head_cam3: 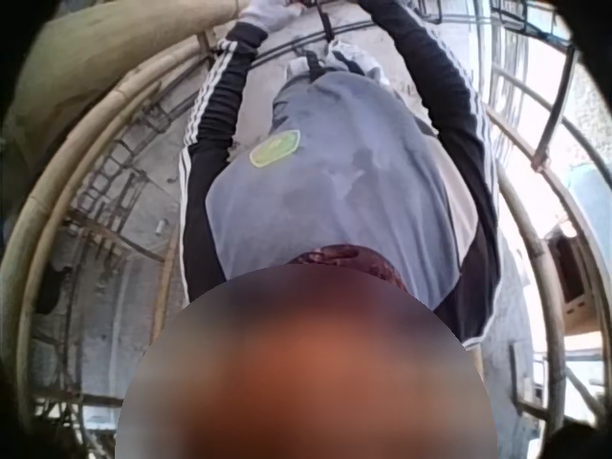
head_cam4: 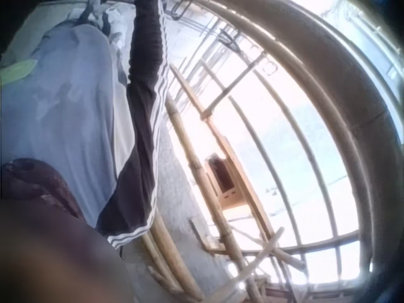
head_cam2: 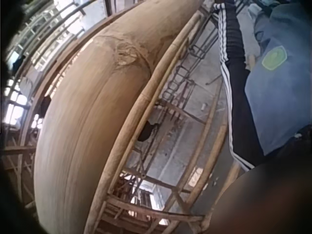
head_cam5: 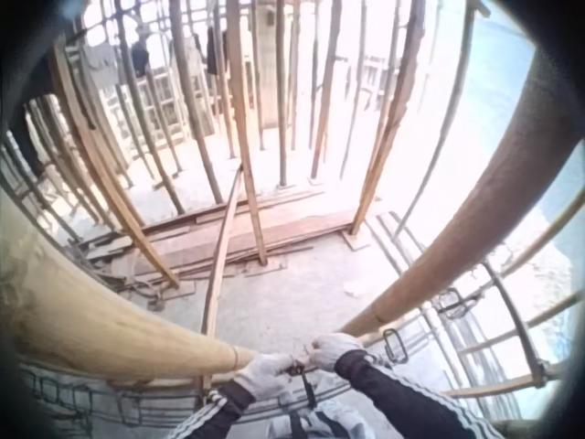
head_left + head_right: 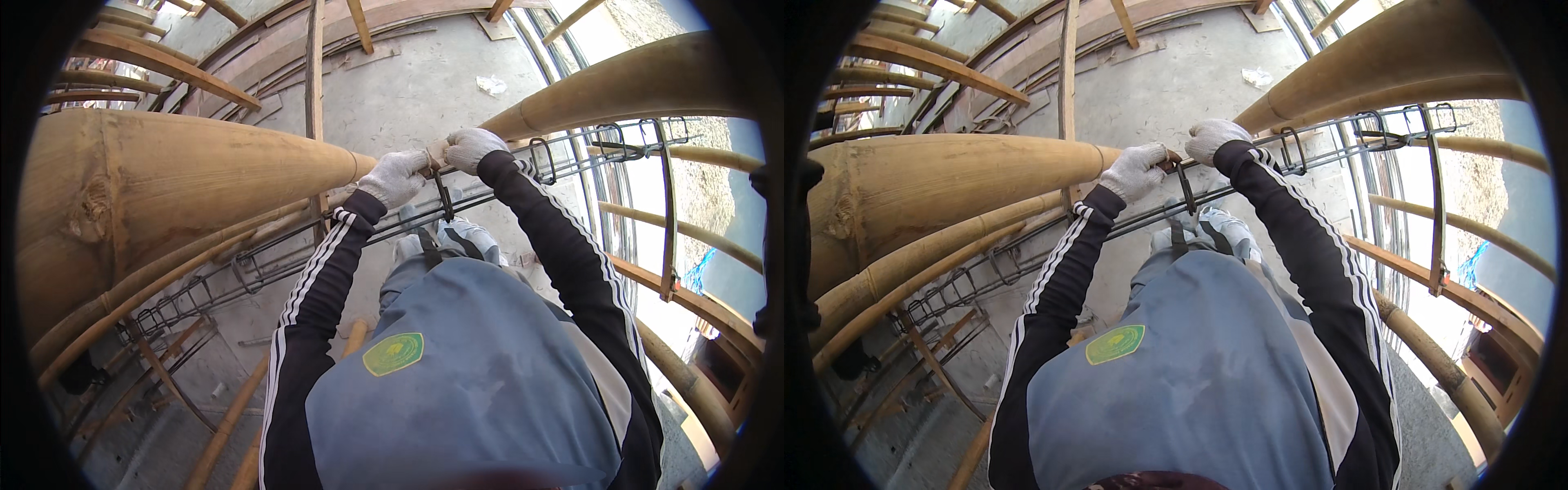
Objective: The person secures bamboo poles to a metal rebar frame using wire ties and pliers. They repeatedly wrap wire around the poles and rebar, then twist and tighten the wire to fasten the connections.
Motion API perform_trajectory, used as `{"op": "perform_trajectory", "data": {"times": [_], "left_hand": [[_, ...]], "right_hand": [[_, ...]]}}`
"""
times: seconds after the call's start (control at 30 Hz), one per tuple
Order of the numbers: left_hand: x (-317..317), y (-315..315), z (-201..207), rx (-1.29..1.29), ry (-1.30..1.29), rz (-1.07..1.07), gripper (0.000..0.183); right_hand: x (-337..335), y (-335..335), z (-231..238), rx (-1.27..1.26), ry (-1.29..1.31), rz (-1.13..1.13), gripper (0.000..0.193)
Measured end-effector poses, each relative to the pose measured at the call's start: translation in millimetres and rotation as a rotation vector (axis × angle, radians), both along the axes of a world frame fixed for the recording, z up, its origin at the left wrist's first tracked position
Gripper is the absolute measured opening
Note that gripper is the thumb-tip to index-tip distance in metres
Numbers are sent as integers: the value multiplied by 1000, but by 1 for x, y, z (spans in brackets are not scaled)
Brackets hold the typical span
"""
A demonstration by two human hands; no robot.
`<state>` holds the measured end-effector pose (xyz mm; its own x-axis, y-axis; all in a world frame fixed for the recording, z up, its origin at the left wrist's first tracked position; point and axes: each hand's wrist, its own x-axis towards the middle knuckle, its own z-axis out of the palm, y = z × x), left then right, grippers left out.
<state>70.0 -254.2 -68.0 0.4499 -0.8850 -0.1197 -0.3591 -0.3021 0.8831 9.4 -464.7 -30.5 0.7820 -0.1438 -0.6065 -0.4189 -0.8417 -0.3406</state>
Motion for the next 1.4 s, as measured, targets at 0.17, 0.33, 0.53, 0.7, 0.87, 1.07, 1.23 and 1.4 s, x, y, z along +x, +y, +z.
{"op": "perform_trajectory", "data": {"times": [0.17,0.33,0.53,0.7,0.87,1.07,1.23,1.4], "left_hand": [[4,-1,0,-73,-386,-179,29],[3,-1,4,-119,-486,-214,42],[13,-9,6,-22,-422,-295,38],[16,-12,11,-4,-378,-320,36],[16,-12,12,32,-391,-317,35],[14,-12,11,46,-365,-296,27],[14,-13,18,16,-381,-288,19],[13,-12,17,5,-370,-271,18]], "right_hand": [[11,-1,-8,14,137,26,40],[13,-2,-4,7,151,83,41],[-41,1,18,-161,-458,-110,30],[-110,15,16,-20,-559,32,20],[-119,30,11,-123,-590,139,53],[-111,41,13,-118,-452,50,41],[-107,52,10,-184,-506,2,35],[-94,48,13,-49,-384,-28,25]]}}
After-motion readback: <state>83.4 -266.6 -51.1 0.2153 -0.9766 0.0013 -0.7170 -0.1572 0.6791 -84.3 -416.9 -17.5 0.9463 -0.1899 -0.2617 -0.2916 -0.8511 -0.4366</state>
